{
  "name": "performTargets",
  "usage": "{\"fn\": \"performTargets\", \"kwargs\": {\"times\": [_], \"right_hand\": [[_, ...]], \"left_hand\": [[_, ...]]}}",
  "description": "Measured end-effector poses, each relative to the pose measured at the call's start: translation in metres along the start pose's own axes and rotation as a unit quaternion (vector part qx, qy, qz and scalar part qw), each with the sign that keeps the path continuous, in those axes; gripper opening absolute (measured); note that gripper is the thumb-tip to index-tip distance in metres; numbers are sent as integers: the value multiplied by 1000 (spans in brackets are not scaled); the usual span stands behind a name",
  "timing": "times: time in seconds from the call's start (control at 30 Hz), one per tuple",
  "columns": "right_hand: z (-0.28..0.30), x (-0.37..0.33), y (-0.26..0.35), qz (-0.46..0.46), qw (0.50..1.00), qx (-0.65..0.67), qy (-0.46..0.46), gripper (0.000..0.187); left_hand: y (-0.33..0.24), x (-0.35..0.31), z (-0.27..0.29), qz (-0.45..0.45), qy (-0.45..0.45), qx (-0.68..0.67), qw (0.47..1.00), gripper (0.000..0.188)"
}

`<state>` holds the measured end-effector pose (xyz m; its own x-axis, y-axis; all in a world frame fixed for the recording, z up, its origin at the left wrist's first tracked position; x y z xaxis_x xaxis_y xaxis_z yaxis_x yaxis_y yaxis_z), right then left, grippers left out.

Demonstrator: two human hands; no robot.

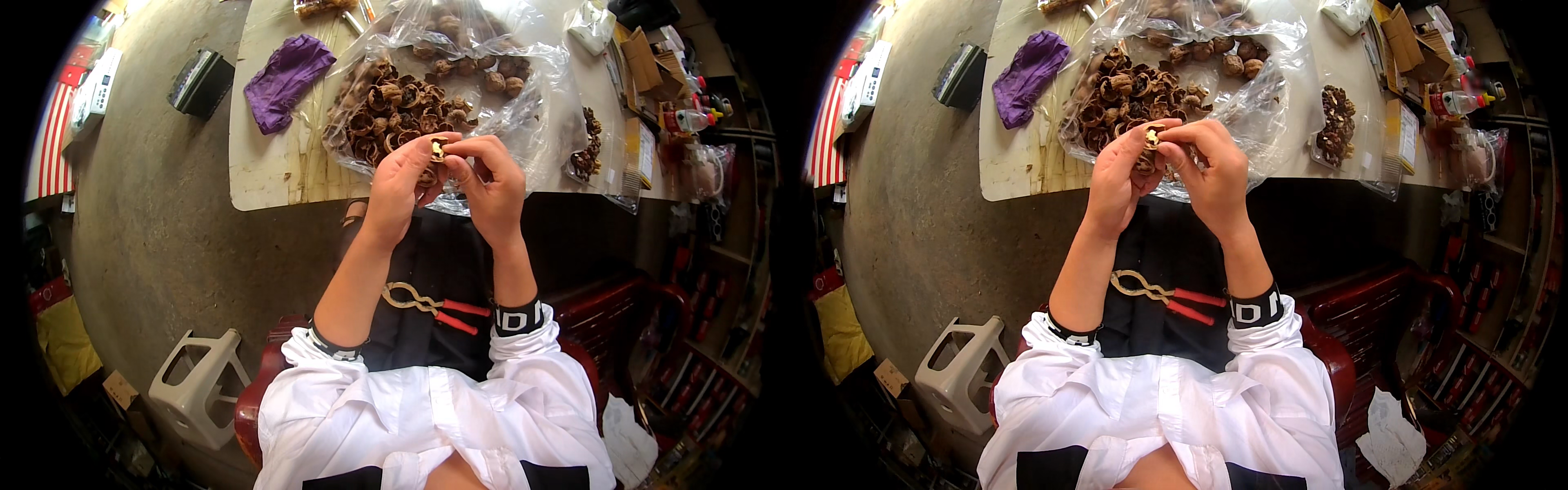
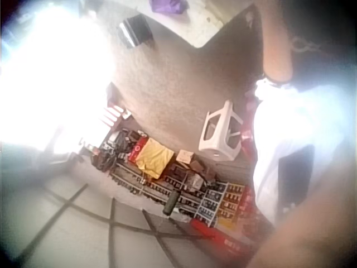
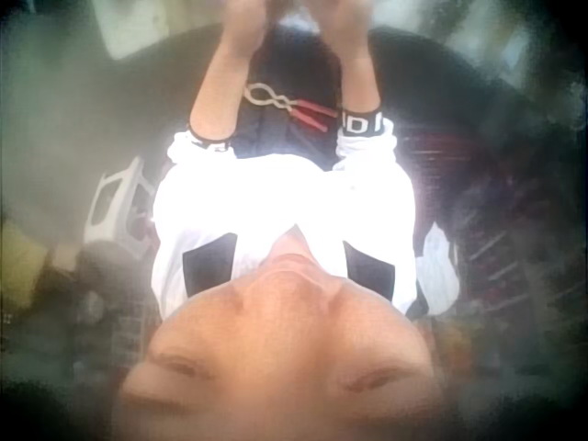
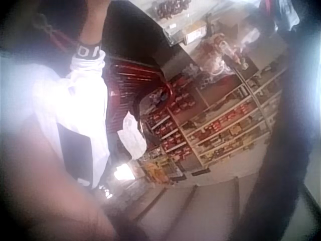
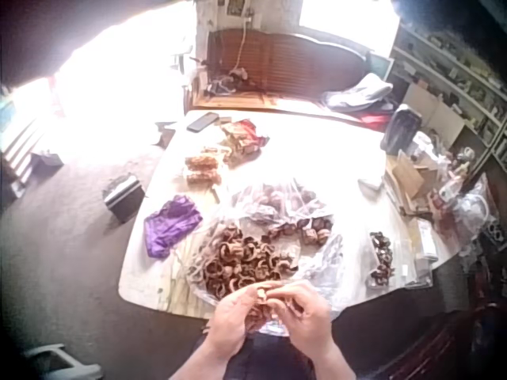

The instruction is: The person cracks walnuts using a red-handled nutcracker and then removes the nutmeat by hand. Shells are discarded into a plastic bag on the table while the extracted nutmeat is placed into a small plastic bag to the right.

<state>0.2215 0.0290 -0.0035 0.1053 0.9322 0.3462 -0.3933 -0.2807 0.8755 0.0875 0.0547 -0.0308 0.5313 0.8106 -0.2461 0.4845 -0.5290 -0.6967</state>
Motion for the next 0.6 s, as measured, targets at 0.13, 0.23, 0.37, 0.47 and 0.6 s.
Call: {"fn": "performTargets", "kwargs": {"times": [0.13,0.23,0.37,0.47,0.6], "right_hand": [[3,0,3,-18,1000,19,-3,15],[4,1,2,-20,997,69,6,15],[8,-2,-1,-68,989,131,9,14],[7,-6,-6,-89,981,173,-3,15],[4,-5,-4,-89,979,185,-15,13]], "left_hand": [[-4,-3,-3,-11,51,-3,999,43],[0,-2,2,3,66,-50,997,42],[0,-3,0,1,56,6,998,42],[1,-3,0,-9,54,41,998,42],[4,-3,0,-11,51,52,997,41]]}}
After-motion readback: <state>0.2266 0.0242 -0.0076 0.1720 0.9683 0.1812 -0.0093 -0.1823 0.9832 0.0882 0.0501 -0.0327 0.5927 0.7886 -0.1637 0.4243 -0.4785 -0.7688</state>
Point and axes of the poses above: each hand's wrist, its own x-axis towards the middle knuckle, its own z-axis out of the back of the hand, y = z × x, the point moved 2 cm from there along x, towards the middle knuckle, and after that the axes turned 5 degrees about z, right-handed, at the moved point
